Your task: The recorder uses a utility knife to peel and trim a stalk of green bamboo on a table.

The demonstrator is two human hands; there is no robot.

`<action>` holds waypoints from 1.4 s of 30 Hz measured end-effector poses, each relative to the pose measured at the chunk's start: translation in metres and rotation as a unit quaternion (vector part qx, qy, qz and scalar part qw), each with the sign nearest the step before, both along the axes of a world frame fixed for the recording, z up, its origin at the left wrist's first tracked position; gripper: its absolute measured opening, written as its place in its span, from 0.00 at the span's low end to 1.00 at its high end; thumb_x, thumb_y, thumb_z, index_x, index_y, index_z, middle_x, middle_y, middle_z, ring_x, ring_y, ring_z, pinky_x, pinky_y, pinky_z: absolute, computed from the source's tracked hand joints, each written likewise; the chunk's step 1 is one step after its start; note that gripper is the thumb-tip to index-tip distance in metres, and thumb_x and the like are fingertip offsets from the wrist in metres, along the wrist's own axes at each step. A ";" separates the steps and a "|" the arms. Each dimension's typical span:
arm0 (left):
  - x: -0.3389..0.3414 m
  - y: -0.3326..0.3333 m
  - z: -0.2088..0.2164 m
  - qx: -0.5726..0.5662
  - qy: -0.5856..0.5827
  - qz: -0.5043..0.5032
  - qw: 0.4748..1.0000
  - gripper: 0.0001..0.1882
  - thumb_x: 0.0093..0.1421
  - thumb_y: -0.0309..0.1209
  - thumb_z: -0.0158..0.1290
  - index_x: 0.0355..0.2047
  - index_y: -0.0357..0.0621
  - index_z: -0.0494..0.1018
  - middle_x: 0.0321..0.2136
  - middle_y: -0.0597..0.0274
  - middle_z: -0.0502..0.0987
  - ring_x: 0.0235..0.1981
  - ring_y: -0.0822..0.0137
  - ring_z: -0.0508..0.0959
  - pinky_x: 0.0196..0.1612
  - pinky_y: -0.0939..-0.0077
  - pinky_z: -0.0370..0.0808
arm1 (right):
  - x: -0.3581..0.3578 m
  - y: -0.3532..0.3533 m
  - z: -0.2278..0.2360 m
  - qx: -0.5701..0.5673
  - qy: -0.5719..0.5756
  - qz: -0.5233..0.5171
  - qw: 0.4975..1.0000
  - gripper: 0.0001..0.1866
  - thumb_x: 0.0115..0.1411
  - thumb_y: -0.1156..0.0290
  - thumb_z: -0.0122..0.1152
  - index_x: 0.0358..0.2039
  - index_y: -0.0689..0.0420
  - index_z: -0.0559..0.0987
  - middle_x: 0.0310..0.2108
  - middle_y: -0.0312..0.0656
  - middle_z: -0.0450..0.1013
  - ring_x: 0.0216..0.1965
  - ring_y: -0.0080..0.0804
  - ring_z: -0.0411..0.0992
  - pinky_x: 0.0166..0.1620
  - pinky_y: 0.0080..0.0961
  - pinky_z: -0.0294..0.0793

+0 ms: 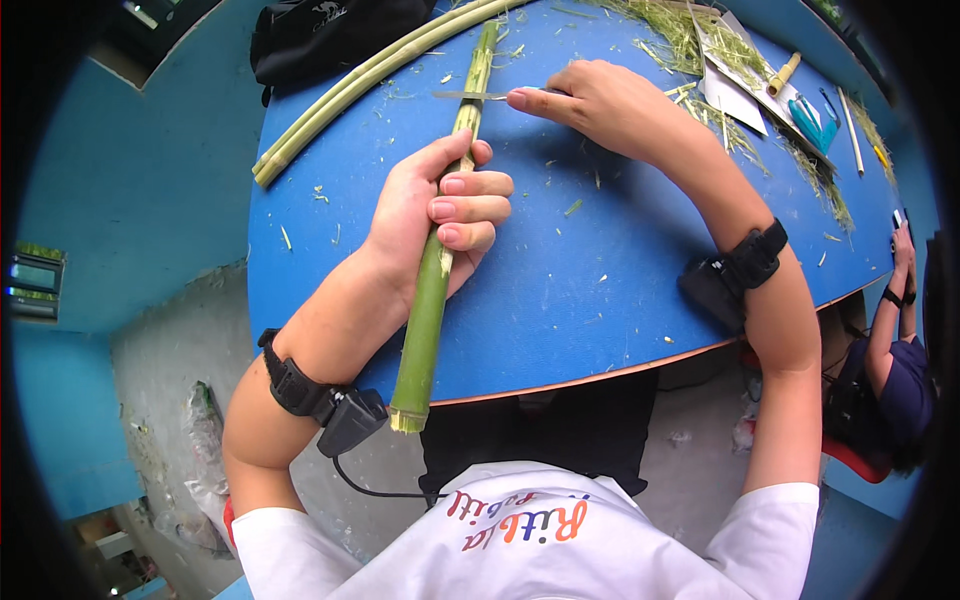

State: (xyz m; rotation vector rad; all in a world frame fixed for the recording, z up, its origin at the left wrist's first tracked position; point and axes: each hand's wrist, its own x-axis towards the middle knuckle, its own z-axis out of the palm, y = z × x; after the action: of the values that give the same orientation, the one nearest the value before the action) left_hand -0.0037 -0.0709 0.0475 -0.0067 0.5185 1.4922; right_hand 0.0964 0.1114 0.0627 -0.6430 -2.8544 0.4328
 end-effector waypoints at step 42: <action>0.005 -0.006 0.007 -0.029 0.086 0.002 0.996 0.09 0.65 0.36 0.39 0.30 0.46 0.60 0.14 0.75 0.55 0.10 0.86 0.54 0.08 0.93 0.54 | -0.010 -0.008 -0.001 0.014 0.024 0.020 0.999 0.39 0.55 0.36 0.42 0.19 0.67 0.74 0.16 0.56 0.68 0.21 0.51 0.69 0.27 0.40 0.68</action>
State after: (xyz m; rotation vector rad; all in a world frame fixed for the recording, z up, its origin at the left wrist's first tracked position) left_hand 0.0014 -0.0773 0.0549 0.0762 0.7006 1.4893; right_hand 0.0863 0.1029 0.0619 -0.5647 -2.8256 0.4072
